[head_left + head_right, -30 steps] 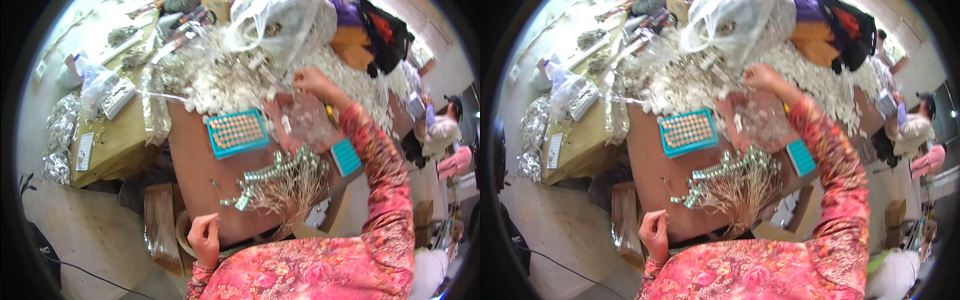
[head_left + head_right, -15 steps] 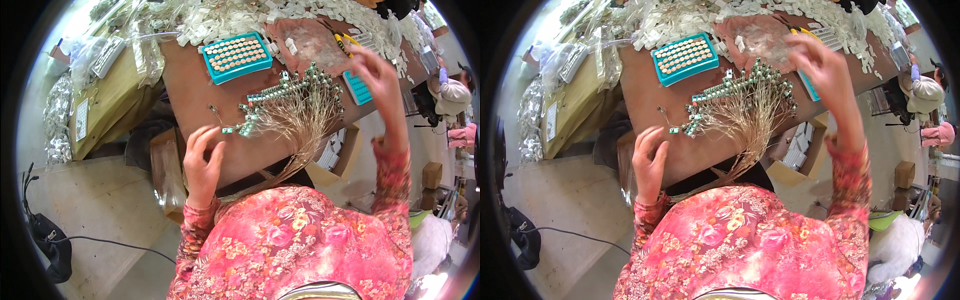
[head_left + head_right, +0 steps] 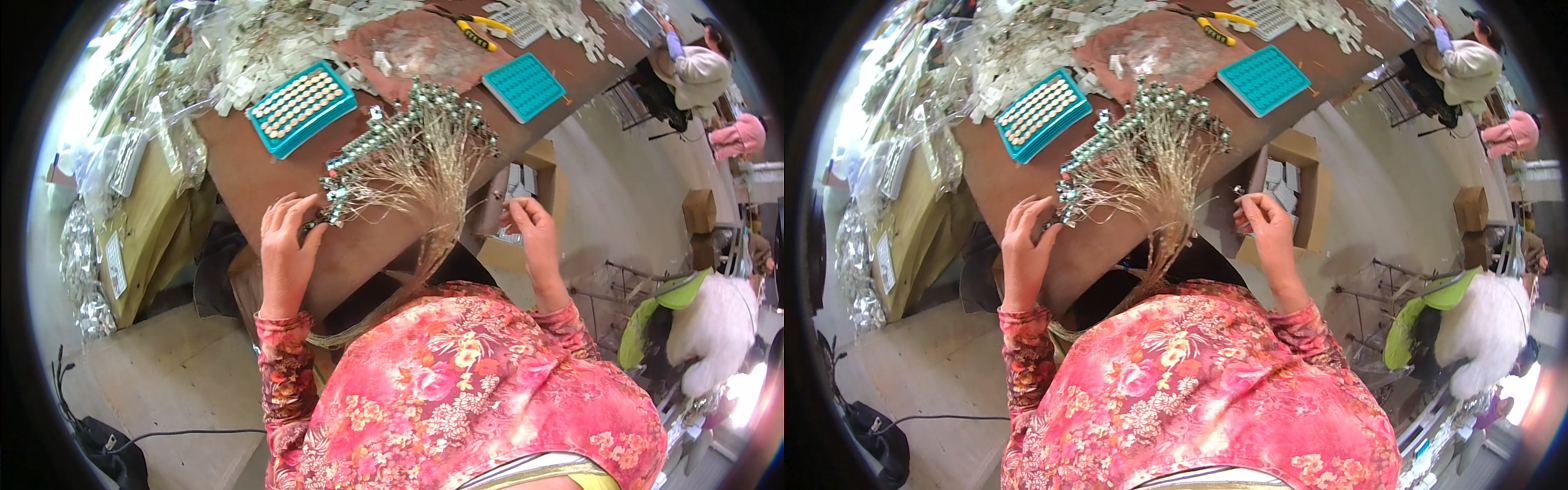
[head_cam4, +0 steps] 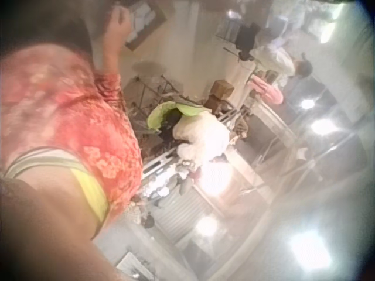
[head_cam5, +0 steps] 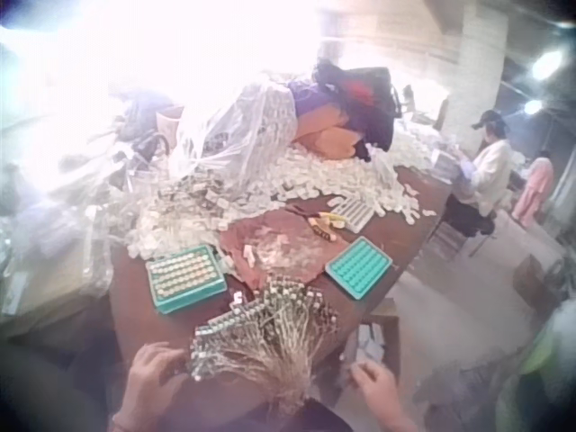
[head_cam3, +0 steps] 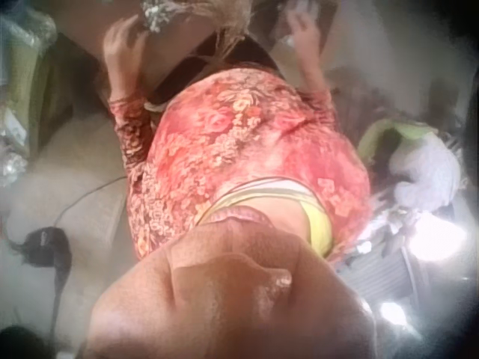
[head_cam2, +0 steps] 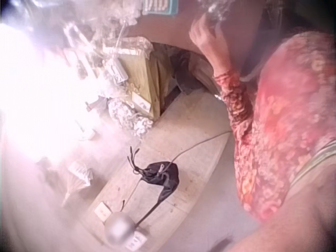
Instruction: The person uses pliers to cut and trim wires on a bundle of decorative light strands. They then insert small white plastic connectors into the wire ends and test the lights by connecting them to a power source, confirming the lights illuminate.
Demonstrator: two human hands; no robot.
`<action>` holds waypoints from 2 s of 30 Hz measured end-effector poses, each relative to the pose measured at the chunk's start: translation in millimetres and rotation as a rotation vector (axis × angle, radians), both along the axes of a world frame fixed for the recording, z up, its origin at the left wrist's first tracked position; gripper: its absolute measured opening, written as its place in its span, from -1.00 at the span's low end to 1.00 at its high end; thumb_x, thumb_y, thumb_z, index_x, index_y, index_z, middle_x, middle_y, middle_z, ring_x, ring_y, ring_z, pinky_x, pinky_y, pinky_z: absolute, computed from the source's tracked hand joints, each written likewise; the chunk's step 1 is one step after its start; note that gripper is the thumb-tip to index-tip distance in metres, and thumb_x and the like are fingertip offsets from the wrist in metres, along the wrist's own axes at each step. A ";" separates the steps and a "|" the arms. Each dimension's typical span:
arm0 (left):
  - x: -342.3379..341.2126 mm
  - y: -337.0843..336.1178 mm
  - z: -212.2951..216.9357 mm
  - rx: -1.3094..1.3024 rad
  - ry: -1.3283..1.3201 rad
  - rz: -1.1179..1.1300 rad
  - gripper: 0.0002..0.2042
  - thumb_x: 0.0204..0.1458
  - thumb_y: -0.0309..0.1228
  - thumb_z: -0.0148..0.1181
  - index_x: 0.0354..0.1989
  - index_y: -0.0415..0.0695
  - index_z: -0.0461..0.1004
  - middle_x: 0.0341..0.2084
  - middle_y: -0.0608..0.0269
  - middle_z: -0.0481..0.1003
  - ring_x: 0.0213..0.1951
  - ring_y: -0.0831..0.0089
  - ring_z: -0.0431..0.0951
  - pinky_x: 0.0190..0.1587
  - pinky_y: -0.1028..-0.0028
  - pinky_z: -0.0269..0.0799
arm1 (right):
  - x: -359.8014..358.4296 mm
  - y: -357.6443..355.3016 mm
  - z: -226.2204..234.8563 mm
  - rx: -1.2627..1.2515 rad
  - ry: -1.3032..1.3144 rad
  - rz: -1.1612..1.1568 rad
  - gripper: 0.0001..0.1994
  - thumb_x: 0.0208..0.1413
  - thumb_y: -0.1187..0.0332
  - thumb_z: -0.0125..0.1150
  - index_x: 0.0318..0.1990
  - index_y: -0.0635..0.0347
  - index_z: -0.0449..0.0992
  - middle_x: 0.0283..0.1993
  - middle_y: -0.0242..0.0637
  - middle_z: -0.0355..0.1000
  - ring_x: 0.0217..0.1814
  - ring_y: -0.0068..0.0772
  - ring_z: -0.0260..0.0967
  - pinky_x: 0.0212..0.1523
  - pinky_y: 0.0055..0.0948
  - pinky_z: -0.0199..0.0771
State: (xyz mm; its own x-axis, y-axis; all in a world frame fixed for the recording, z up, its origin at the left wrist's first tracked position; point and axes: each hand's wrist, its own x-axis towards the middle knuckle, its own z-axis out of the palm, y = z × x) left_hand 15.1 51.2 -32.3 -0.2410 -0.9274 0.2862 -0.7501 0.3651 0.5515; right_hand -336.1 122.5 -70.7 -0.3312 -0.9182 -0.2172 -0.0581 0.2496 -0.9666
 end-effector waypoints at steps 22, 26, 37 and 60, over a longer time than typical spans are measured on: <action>-38.6 53.9 43.5 -0.100 0.348 -0.030 -0.72 -0.08 -0.67 0.26 -0.14 -0.17 0.56 -0.19 0.11 0.56 -0.12 0.23 0.57 -0.03 0.39 0.47 | -24.5 -30.5 -70.9 -0.342 -1.398 -0.335 -0.78 0.28 0.38 0.07 0.03 0.22 0.46 0.01 -0.12 0.53 -0.07 -0.26 0.56 -0.11 -0.30 0.67; -16.5 38.1 64.2 -0.128 0.286 -0.052 -0.70 -0.09 -0.68 0.26 -0.15 -0.15 0.55 -0.20 0.11 0.55 -0.14 0.21 0.58 -0.08 0.38 0.49 | -28.3 -42.1 -24.2 -0.462 -1.379 -0.165 -0.80 0.29 0.35 0.08 -0.04 0.21 0.52 -0.01 -0.13 0.54 -0.05 -0.26 0.56 -0.02 -0.27 0.63; -34.8 -104.5 77.9 -0.155 0.057 -0.274 -0.82 0.05 -0.52 0.16 -0.16 -0.18 0.53 -0.13 0.11 0.52 -0.15 0.12 0.56 -0.10 0.30 0.46 | 27.4 -76.2 58.6 -0.462 -1.119 0.237 -0.90 0.23 0.44 0.14 -0.14 0.17 0.41 -0.36 -0.32 0.47 -0.39 -0.49 0.39 -0.30 -0.38 0.42; -54.6 -125.8 86.5 0.587 1.088 -0.489 -0.67 0.27 -0.38 0.04 0.13 -0.30 0.34 -0.30 0.27 0.49 -0.30 0.55 0.51 -0.22 0.55 0.46 | 47.1 -103.0 74.6 0.075 -1.284 0.626 -0.84 0.19 0.56 0.13 -0.09 0.22 0.42 -0.15 -0.05 0.53 -0.23 -0.23 0.59 -0.16 -0.39 0.69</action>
